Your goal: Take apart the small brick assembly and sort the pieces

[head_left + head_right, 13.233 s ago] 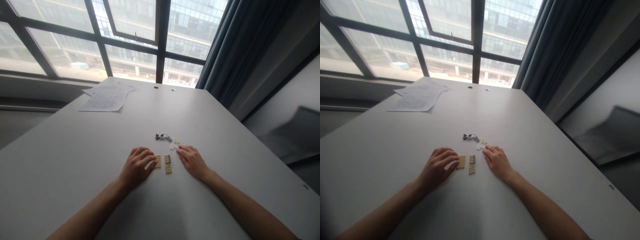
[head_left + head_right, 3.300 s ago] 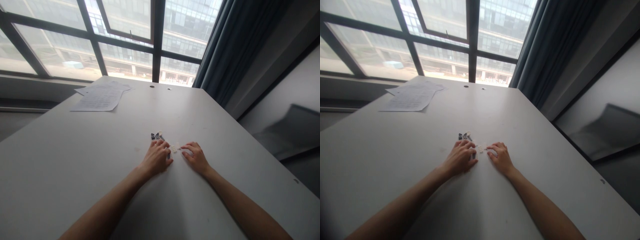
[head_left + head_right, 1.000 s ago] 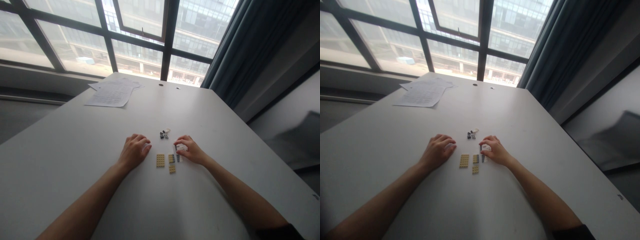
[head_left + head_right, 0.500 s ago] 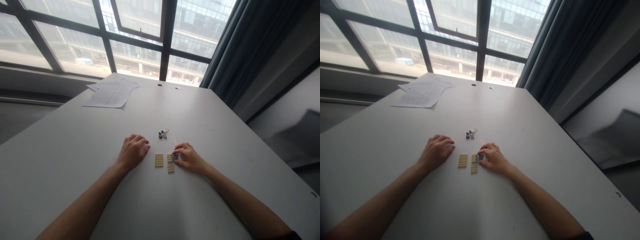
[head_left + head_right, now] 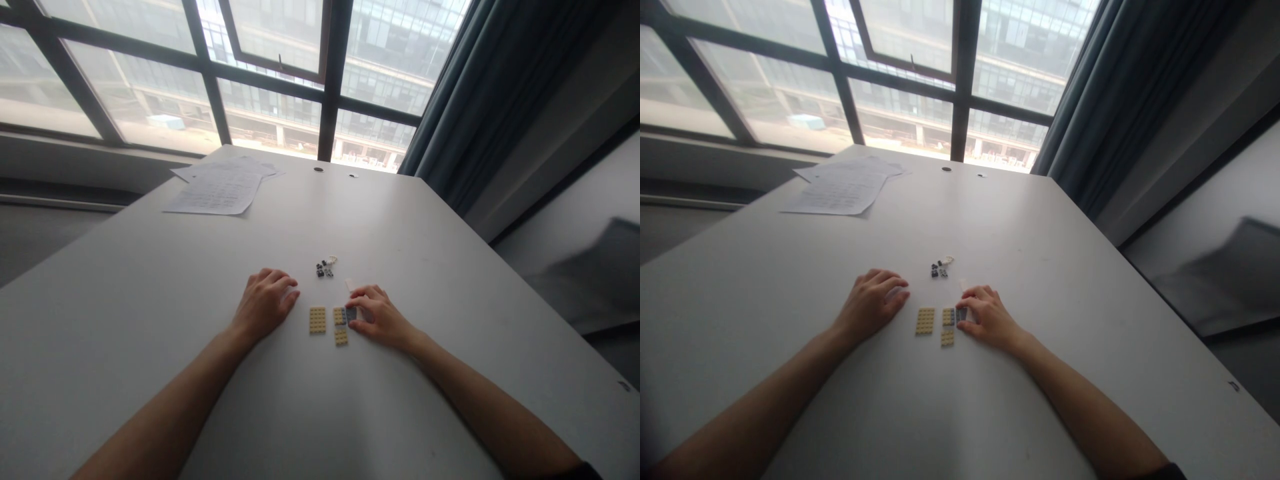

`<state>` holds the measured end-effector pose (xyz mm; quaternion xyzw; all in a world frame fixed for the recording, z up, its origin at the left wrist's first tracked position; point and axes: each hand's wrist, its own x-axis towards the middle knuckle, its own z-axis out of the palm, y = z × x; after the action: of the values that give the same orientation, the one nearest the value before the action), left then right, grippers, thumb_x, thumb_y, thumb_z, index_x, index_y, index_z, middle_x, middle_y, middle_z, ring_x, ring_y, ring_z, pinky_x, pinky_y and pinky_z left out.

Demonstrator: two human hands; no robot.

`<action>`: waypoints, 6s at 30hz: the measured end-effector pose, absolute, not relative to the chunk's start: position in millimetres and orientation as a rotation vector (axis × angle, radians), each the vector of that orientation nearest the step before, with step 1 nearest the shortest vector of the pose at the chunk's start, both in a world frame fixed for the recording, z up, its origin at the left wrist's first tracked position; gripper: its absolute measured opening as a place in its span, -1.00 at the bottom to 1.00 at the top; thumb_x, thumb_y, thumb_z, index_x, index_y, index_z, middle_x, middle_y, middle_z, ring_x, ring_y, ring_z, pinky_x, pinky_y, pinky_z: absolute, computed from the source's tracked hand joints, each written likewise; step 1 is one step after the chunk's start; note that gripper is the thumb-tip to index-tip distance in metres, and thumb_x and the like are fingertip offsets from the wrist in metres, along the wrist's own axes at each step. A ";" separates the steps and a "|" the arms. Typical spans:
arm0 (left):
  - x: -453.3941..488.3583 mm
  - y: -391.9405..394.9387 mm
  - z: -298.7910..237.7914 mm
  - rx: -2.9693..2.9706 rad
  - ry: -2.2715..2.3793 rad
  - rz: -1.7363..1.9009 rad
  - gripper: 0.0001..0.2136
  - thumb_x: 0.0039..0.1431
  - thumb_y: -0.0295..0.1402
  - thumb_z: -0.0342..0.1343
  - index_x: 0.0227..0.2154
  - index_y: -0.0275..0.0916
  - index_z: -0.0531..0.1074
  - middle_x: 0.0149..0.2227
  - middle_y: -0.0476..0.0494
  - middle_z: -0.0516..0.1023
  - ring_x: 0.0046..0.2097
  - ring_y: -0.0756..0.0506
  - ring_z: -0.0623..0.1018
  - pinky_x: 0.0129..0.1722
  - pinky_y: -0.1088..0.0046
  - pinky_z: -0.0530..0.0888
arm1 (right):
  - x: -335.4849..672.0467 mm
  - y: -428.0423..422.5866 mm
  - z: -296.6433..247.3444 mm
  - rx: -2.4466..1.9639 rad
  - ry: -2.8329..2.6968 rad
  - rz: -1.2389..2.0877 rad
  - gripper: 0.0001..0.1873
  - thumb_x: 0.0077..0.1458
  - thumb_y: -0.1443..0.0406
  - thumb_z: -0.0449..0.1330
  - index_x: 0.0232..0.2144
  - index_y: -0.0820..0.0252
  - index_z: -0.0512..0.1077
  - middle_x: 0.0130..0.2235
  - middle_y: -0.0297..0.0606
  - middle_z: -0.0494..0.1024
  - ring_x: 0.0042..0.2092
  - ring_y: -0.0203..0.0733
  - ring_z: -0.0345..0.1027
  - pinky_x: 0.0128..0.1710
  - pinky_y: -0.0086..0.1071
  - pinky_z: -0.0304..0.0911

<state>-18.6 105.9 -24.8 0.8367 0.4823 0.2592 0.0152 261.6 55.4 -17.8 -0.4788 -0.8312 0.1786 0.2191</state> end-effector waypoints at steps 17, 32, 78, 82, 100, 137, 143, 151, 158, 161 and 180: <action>-19.1 105.8 -25.2 2.622 1.488 0.811 -0.77 0.18 -0.23 0.01 -0.29 -0.21 0.51 -0.19 -0.16 0.55 -0.08 -0.21 0.41 -0.06 0.18 0.27 | 285.0 53.2 -8.1 -1.351 -2.297 0.380 -0.62 -0.05 0.21 0.35 -0.14 0.08 0.45 -0.03 -0.17 0.40 0.04 -0.03 0.19 0.08 -0.08 0.12; -19.3 106.7 -26.5 2.640 1.484 0.805 -0.78 0.18 -0.23 0.02 -0.30 -0.19 0.51 -0.20 -0.15 0.55 -0.09 -0.20 0.42 -0.07 0.20 0.27 | 285.3 50.0 -16.3 -1.394 -2.308 0.389 -0.72 0.00 0.22 0.30 -0.18 0.07 0.47 -0.03 -0.19 0.41 0.06 -0.03 0.17 0.09 -0.05 0.09; -18.1 106.0 -24.5 2.612 1.475 0.808 -0.78 0.16 -0.23 0.01 -0.31 -0.18 0.52 -0.19 -0.17 0.56 -0.08 -0.22 0.42 -0.06 0.16 0.28 | 292.8 48.0 -17.8 -1.386 -2.343 0.313 -0.69 0.05 0.25 0.22 -0.11 0.03 0.44 0.03 -0.17 0.38 0.10 0.00 0.14 0.08 -0.04 0.09; -18.2 106.0 -24.5 2.617 1.479 0.803 -0.77 0.16 -0.23 0.01 -0.31 -0.18 0.53 -0.19 -0.18 0.56 -0.08 -0.22 0.42 -0.06 0.16 0.28 | 293.7 46.9 -17.6 -1.386 -2.345 0.317 -0.69 0.04 0.24 0.23 -0.10 0.03 0.44 0.03 -0.17 0.38 0.10 0.01 0.15 0.08 -0.04 0.08; -17.5 105.9 -23.8 2.651 1.477 0.769 -0.77 0.18 -0.22 -0.01 -0.30 -0.19 0.51 -0.19 -0.18 0.56 -0.08 -0.22 0.42 -0.07 0.16 0.29 | 273.3 34.3 -16.9 -1.014 -2.532 0.122 -0.73 0.17 0.23 0.11 -0.07 0.04 0.44 -0.06 -0.24 0.51 0.00 -0.09 0.27 0.02 -0.16 0.14; 6.1 105.3 -14.7 2.634 1.427 0.789 -0.78 0.17 -0.25 0.05 -0.22 -0.20 0.51 -0.15 -0.15 0.53 -0.06 -0.21 0.40 -0.03 0.19 0.27 | 316.1 64.5 -37.5 -1.634 -1.923 0.096 -0.69 0.07 0.27 0.17 -0.11 0.16 0.48 -0.10 -0.14 0.46 -0.05 -0.02 0.26 0.02 -0.09 0.18; 57.0 116.6 3.8 2.635 1.398 0.618 -0.72 0.11 -0.20 0.12 -0.13 -0.14 0.51 -0.08 -0.16 0.51 -0.03 -0.24 0.37 -0.05 0.18 0.27 | 314.6 64.9 -36.2 -1.683 -2.001 0.130 -0.71 0.10 0.24 0.17 -0.10 0.10 0.48 -0.06 -0.18 0.45 0.00 -0.03 0.24 0.08 -0.06 0.09; 95.4 128.7 0.7 2.629 1.473 0.413 -0.72 0.01 -0.08 0.16 -0.36 -0.17 0.58 -0.19 -0.24 0.51 -0.08 -0.27 0.37 -0.12 0.19 0.26 | 313.1 66.2 -36.5 -1.696 -2.019 0.125 -0.71 0.09 0.19 0.21 -0.11 0.08 0.47 -0.05 -0.20 0.45 0.00 -0.04 0.23 0.04 -0.10 0.09; 100.4 124.4 -3.2 2.676 1.397 0.458 -0.81 0.08 -0.23 0.14 -0.37 -0.22 0.57 -0.19 -0.25 0.50 -0.05 -0.27 0.36 -0.09 0.18 0.25 | 309.9 66.6 -33.8 -1.710 -2.032 0.134 -0.71 0.11 0.18 0.19 -0.10 0.06 0.45 -0.02 -0.20 0.44 0.02 -0.05 0.23 0.05 -0.12 0.08; 98.1 123.6 -3.2 2.681 1.361 0.479 -0.83 0.10 -0.26 0.15 -0.33 -0.20 0.56 -0.18 -0.22 0.50 -0.03 -0.25 0.36 -0.07 0.19 0.27 | 309.4 68.5 -31.1 -1.705 -2.077 0.126 -0.59 0.12 0.20 0.17 0.04 0.07 0.36 0.06 -0.17 0.39 0.07 -0.02 0.18 0.06 -0.11 0.07; 50.3 87.2 8.7 1.441 0.884 0.939 -0.57 0.04 -0.05 0.16 -0.15 -0.28 0.49 -0.30 -0.13 0.54 -0.29 -0.06 0.45 -0.26 0.39 0.40 | 322.3 73.5 -29.3 -1.482 -1.839 0.463 -0.70 0.06 0.26 0.17 -0.12 0.16 0.46 -0.07 -0.15 0.44 0.00 -0.09 0.28 0.03 -0.17 0.18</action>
<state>50.3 87.2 8.7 0.6133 0.3761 0.3999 0.5679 322.3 73.5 -29.3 -0.5747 -0.7130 0.1795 0.3593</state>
